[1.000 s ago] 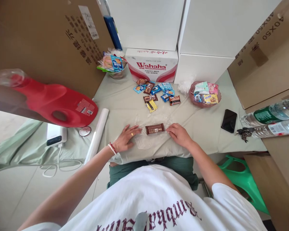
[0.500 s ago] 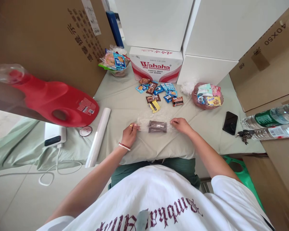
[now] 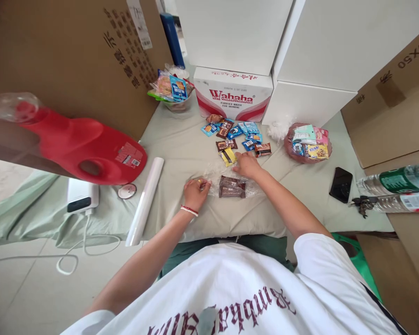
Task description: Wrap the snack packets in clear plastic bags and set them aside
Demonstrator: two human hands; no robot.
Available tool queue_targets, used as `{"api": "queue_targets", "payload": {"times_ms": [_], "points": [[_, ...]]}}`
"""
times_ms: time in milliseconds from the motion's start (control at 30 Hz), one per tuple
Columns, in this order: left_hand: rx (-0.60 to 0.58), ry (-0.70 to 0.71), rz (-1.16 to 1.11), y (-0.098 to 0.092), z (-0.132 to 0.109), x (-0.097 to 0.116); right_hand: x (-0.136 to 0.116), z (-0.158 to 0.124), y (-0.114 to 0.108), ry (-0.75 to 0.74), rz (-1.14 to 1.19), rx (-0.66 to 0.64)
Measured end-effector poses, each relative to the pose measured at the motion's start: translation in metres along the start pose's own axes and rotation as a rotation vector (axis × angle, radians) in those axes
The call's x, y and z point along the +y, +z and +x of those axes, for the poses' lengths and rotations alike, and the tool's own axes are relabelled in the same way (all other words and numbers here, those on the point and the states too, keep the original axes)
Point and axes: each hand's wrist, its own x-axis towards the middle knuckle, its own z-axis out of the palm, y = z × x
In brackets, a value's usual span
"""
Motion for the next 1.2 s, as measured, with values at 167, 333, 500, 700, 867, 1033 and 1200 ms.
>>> {"api": "queue_targets", "payload": {"times_ms": [167,333,500,700,867,1033,1200], "points": [[0.005,0.046,-0.074,-0.004,-0.003,-0.005,-0.006,-0.001,0.004,0.010,0.125,-0.102],[-0.004,0.113,-0.174,-0.004,-0.014,-0.006,0.000,-0.027,0.003,-0.142,0.371,-0.148],[0.041,0.044,-0.114,0.003,-0.010,0.005,-0.008,-0.050,-0.001,-0.264,0.485,-0.093],[0.041,0.014,-0.078,0.006,-0.010,0.006,-0.016,-0.080,0.000,-0.476,0.468,-0.159],[0.128,0.029,0.038,0.013,-0.004,0.013,-0.015,-0.078,-0.001,-0.311,0.433,0.022],[0.222,-0.063,0.153,0.019,0.014,0.020,-0.025,-0.079,-0.002,-0.356,0.312,0.045],[0.067,-0.081,0.112,0.008,0.025,0.009,-0.038,-0.104,0.021,-0.420,0.036,-0.137]]}}
